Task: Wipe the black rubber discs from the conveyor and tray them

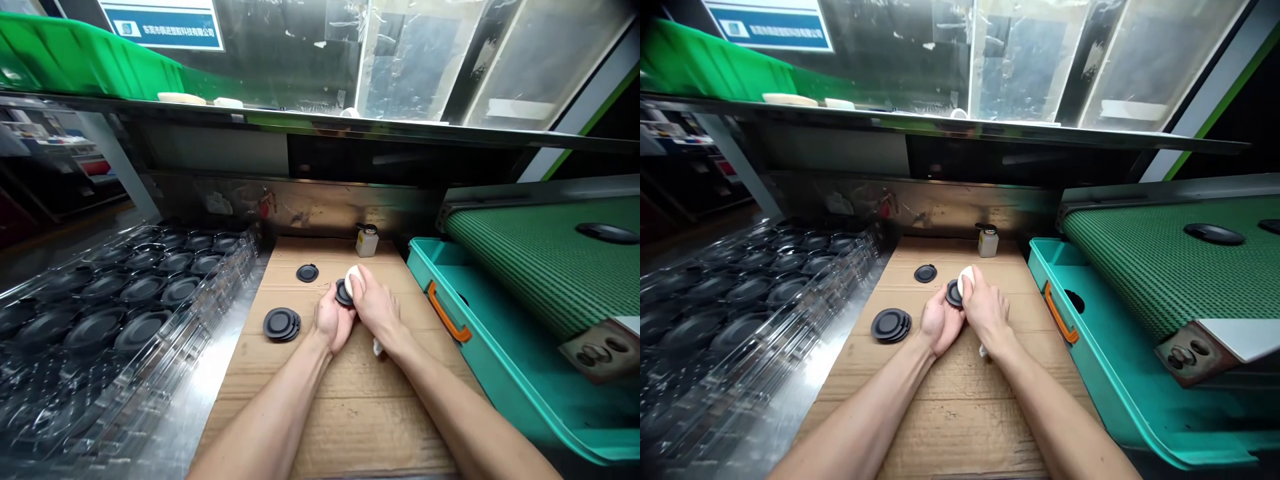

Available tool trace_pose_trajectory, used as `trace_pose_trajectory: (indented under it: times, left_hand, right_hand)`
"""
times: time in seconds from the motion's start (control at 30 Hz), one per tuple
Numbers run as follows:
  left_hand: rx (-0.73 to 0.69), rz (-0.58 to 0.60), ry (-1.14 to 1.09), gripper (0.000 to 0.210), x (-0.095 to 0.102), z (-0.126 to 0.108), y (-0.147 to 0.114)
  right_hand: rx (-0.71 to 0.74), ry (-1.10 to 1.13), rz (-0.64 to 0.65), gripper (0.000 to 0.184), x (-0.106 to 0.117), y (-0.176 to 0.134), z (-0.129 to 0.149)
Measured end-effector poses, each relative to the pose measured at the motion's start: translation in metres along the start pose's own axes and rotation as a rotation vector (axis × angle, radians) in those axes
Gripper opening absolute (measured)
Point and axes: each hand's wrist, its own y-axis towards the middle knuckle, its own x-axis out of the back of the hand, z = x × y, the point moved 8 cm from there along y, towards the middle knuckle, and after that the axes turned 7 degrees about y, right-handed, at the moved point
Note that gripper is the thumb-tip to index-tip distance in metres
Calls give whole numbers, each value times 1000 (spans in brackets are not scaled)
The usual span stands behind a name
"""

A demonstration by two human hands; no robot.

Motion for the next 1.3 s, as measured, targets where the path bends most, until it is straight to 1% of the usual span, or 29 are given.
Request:
trace_pose_trajectory:
  times: [0.13,0.27,0.37,0.4,0.5,0.63,0.67,0.77,0.83,0.9,1.0,1.07,1.1,1.23,1.3]
  left_hand:
    - [37,-4,28,41,-1,2,-1]
    - [-2,-46,27,37,2,-4,-1]
    - [15,-37,37,39,2,-5,-1]
    - [10,-39,37,39,2,-6,-1]
    - [-9,-73,34,37,6,-9,-1]
    - [52,-49,44,37,4,-6,-1]
    - [47,-49,36,36,5,-6,0]
    - [8,-63,6,31,9,-9,3]
    - [-4,-68,2,30,11,-11,6]
    - [-23,-80,17,31,13,-12,9]
    - [-31,-82,41,35,14,-13,11]
    - [-20,-66,54,36,12,-10,10]
    - [-11,-54,64,35,10,-8,9]
    - [-6,-16,125,32,1,0,5]
    - [-8,-27,143,32,1,0,3]
  right_hand:
    - [86,1,10,58,-2,1,4]
    - [63,37,-59,55,1,2,-1]
    - [130,42,-4,57,-4,0,3]
    - [133,46,-1,57,-3,0,3]
    - [78,68,-40,54,2,1,-4]
    - [168,86,6,54,0,3,-3]
    - [166,104,-10,53,2,5,-6]
    - [112,244,-142,48,18,16,-23]
    - [168,385,-191,42,26,19,-27]
    - [269,536,-169,36,26,17,-25]
    - [348,708,-40,33,15,11,-19]
    - [337,765,49,32,5,11,-17]
    - [322,789,74,32,2,11,-17]
    - [292,893,65,30,-1,14,-17]
    - [313,887,106,27,-1,14,-13]
